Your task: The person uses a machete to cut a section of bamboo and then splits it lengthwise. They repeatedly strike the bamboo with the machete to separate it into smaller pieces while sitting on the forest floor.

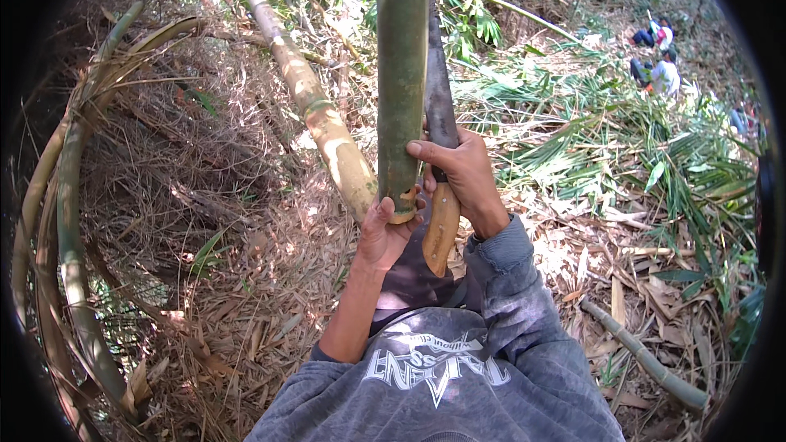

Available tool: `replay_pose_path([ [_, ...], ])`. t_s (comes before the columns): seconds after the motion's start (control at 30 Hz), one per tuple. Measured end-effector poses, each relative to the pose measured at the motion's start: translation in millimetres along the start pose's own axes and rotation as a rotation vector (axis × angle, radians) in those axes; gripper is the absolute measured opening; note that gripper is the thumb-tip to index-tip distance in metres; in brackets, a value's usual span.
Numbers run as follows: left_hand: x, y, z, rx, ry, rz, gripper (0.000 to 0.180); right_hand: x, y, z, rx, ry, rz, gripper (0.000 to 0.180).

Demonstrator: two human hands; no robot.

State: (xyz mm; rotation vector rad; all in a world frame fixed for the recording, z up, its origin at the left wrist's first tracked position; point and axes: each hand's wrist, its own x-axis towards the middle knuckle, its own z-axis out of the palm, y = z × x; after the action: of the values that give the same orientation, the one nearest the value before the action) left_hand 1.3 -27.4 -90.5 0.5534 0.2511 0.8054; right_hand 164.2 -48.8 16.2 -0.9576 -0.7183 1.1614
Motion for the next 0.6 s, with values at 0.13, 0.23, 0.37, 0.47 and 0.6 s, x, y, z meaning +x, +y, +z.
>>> replay_pose_path([
  [0.13, 0.8, 0.3, 9.5, 0.062, -0.003, 0.010, 0.062, 0.2, 2.6, -5.1, 0.048, -0.012, -0.002, 0.041],
  [0.23, 0.0, 3.6, 15.0, 0.117, -0.004, 0.012, 0.062, 0.6, 4.2, -8.2, 0.035, -0.022, 0.014, 0.036],
  [0.37, 0.1, 5.5, 28.1, 0.178, -0.016, 0.024, 0.062, 0.5, 2.8, -11.7, -0.016, -0.041, 0.020, 0.029],
  [0.47, -3.4, 3.5, 26.2, 0.222, 0.015, 0.028, 0.062, 0.9, 1.4, -10.3, -0.035, -0.044, 0.014, 0.025],
  [0.6, -4.0, -3.1, 30.9, 0.291, 0.063, 0.063, 0.063, 3.1, 6.3, -12.9, -0.041, -0.061, 0.021, 0.024],
])
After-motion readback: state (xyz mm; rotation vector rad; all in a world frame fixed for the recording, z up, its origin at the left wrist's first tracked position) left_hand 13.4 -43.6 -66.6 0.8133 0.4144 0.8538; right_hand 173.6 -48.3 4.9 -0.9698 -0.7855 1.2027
